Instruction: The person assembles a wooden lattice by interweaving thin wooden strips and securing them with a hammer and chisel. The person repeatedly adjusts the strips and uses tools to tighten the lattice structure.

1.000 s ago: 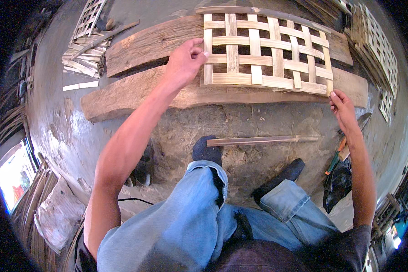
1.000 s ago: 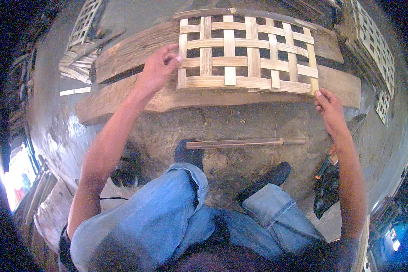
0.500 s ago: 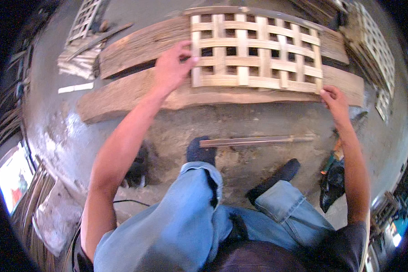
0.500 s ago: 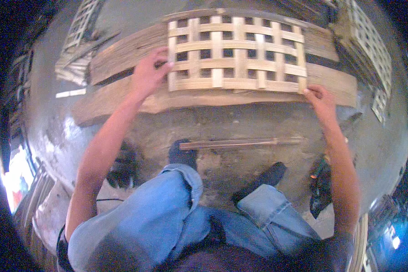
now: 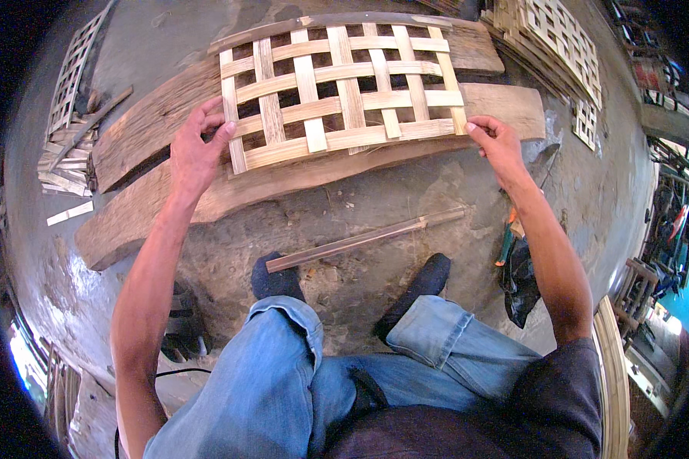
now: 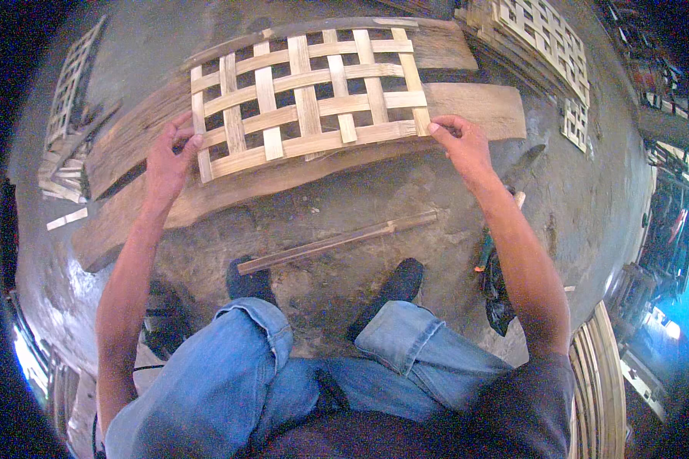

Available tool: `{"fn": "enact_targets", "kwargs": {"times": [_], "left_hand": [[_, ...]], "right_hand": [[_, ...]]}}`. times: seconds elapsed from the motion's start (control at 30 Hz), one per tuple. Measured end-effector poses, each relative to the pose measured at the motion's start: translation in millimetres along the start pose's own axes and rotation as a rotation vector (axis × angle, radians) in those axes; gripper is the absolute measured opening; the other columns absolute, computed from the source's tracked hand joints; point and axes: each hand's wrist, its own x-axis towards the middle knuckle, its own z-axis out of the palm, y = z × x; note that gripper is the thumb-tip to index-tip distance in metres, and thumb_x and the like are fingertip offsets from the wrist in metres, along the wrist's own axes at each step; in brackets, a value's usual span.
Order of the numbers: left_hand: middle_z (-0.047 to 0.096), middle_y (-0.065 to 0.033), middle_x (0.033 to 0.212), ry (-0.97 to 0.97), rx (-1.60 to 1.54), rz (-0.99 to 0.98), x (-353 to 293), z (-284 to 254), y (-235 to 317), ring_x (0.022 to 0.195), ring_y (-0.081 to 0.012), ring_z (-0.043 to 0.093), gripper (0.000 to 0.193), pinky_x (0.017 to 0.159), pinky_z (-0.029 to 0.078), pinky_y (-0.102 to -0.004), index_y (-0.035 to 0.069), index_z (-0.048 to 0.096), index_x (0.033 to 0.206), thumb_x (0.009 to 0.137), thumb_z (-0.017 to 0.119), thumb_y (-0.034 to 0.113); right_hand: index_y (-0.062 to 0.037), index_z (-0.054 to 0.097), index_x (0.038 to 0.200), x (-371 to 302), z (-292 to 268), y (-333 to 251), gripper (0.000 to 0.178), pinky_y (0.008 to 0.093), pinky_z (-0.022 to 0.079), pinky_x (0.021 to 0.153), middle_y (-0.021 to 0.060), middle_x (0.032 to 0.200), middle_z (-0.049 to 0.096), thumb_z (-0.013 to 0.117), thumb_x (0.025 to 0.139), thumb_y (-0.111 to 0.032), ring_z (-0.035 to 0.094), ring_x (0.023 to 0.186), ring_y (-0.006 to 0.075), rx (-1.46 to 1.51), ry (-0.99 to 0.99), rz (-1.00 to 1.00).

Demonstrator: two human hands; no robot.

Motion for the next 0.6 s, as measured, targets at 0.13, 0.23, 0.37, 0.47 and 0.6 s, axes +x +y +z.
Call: {"fn": "enact_targets", "kwargs": {"times": [0.13,0.23,0.37,0.47,0.6], "left_hand": [[0.071,-0.0056,0.101,0.009,0.000,-0.028,2.8,-1.1,2.0,0.099,-0.0171,0.063,0.049,0.093,0.044,-0.0362,0.010,0.053,0.129,0.084,0.068,0.020],[0.071,-0.0064,0.101,-0.014,0.005,-0.007,6.9,-2.8,7.0,0.099,-0.0187,0.064,0.048,0.094,0.044,-0.0368,0.010,0.053,0.129,0.084,0.068,0.020],[0.071,-0.0083,0.100,-0.014,0.050,0.031,9.5,1.4,5.0,0.097,-0.0204,0.065,0.048,0.094,0.044,-0.0375,0.009,0.053,0.128,0.084,0.068,0.018],[0.070,-0.0085,0.102,-0.007,0.089,0.037,7.6,4.2,1.8,0.097,-0.0191,0.063,0.047,0.091,0.045,-0.0352,0.012,0.052,0.130,0.086,0.065,0.017],[0.071,-0.0108,0.098,0.016,0.006,0.016,6.3,4.1,5.4,0.094,-0.0209,0.066,0.046,0.089,0.047,-0.0351,0.006,0.054,0.127,0.084,0.067,0.018]], "right_hand": [[-0.0036,0.069,0.101,-1.9,-0.4,2.3,0.028,0.0247,0.045,0.062,0.0017,0.079,0.064,0.068,0.083,-0.025,0.054,0.069,0.0091,0.007,-0.013,-0.025],[-0.0027,0.069,0.102,-1.3,-2.0,4.8,0.028,0.0249,0.045,0.068,0.0026,0.082,0.066,0.069,0.083,-0.024,0.056,0.073,0.0098,-0.027,-0.022,-0.030],[-0.0023,0.069,0.101,-3.0,1.4,3.8,0.028,0.0261,0.046,0.071,0.0036,0.085,0.067,0.069,0.083,-0.024,0.057,0.076,0.0110,0.014,-0.001,-0.018],[-0.0024,0.070,0.101,-1.1,1.0,8.1,0.028,0.0273,0.046,0.072,0.0035,0.084,0.067,0.069,0.083,-0.024,0.058,0.078,0.0110,-0.015,0.003,-0.025],[-0.0023,0.069,0.101,-4.1,5.2,2.7,0.028,0.0277,0.047,0.074,0.0054,0.084,0.068,0.069,0.083,-0.024,0.060,0.079,0.0120,-0.033,0.017,-0.017]]}}
